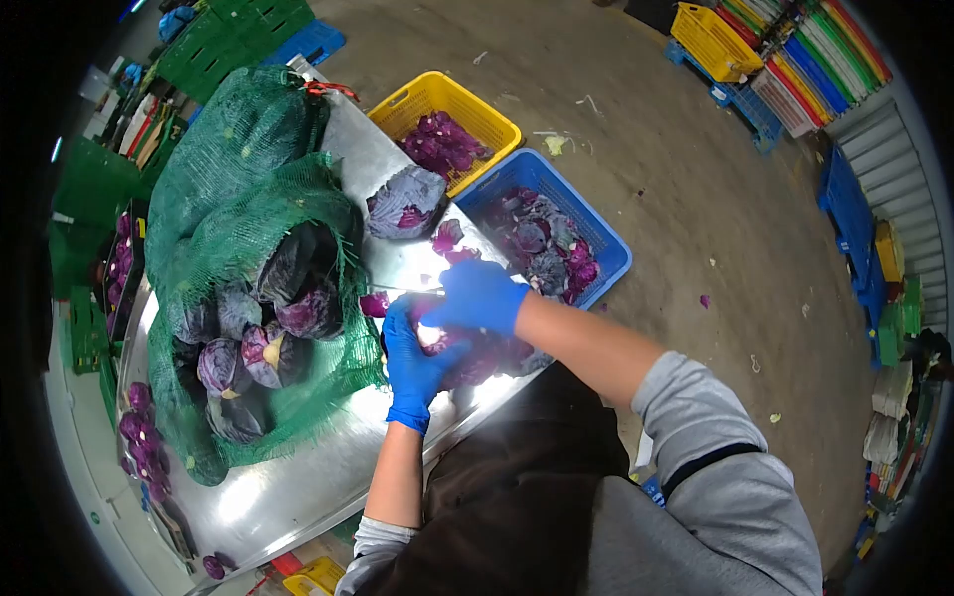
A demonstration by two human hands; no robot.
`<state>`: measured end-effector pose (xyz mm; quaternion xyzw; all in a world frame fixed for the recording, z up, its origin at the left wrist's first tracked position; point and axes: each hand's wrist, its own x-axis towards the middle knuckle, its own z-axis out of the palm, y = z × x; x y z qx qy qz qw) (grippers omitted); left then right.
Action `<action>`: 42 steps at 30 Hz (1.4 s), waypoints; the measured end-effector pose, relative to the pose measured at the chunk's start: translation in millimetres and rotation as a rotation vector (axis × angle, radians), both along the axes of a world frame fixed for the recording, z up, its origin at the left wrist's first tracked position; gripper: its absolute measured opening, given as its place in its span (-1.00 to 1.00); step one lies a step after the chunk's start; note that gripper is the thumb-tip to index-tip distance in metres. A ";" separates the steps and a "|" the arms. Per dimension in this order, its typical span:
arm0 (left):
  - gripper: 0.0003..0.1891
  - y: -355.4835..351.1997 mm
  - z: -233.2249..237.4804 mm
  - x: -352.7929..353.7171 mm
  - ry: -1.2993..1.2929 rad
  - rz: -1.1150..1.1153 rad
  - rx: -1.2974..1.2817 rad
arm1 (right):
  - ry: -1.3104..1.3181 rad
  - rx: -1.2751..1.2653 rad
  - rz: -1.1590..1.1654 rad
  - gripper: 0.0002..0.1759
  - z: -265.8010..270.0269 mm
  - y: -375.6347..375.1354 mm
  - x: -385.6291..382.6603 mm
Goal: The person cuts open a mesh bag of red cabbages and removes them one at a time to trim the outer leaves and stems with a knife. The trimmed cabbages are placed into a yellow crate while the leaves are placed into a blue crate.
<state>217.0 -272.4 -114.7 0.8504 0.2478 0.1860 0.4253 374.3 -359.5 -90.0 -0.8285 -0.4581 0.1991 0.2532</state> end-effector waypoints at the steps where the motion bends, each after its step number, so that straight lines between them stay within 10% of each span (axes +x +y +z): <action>1: -0.09 0.3 -1.0 2.8 -0.024 -0.031 -0.048 | 0.072 -0.092 0.100 -0.22 2.2 2.2 10.8; 12: 0.30 -5.7 -18.1 -3.5 0.056 0.052 -0.170 | -0.145 -0.029 0.304 -0.62 -32.3 12.4 41.6; 20: 0.21 -3.9 -3.5 -6.9 0.096 -0.018 -0.071 | 0.254 -0.095 0.104 -0.14 -4.6 -18.4 6.6; 23: 0.29 -10.9 10.3 8.5 0.145 0.047 -0.159 | 0.403 -0.159 0.177 -0.15 -17.4 -14.9 23.4; 24: 0.30 -12.7 0.1 11.2 0.090 0.049 -0.019 | 0.145 0.073 0.238 -0.55 -24.7 -17.7 24.5; 27: 0.31 -19.7 8.8 19.6 0.187 -0.013 0.000 | 0.034 -0.126 0.168 -0.66 -20.8 -25.2 20.3; 33: 0.26 -33.4 5.0 16.8 0.216 -0.031 0.138 | -0.312 -0.140 0.001 -0.73 -59.2 -45.3 31.0; 42: 0.27 -6.5 -4.2 -40.2 -0.086 -0.185 -0.238 | 0.026 -0.304 -0.007 -0.52 -43.4 -50.5 48.0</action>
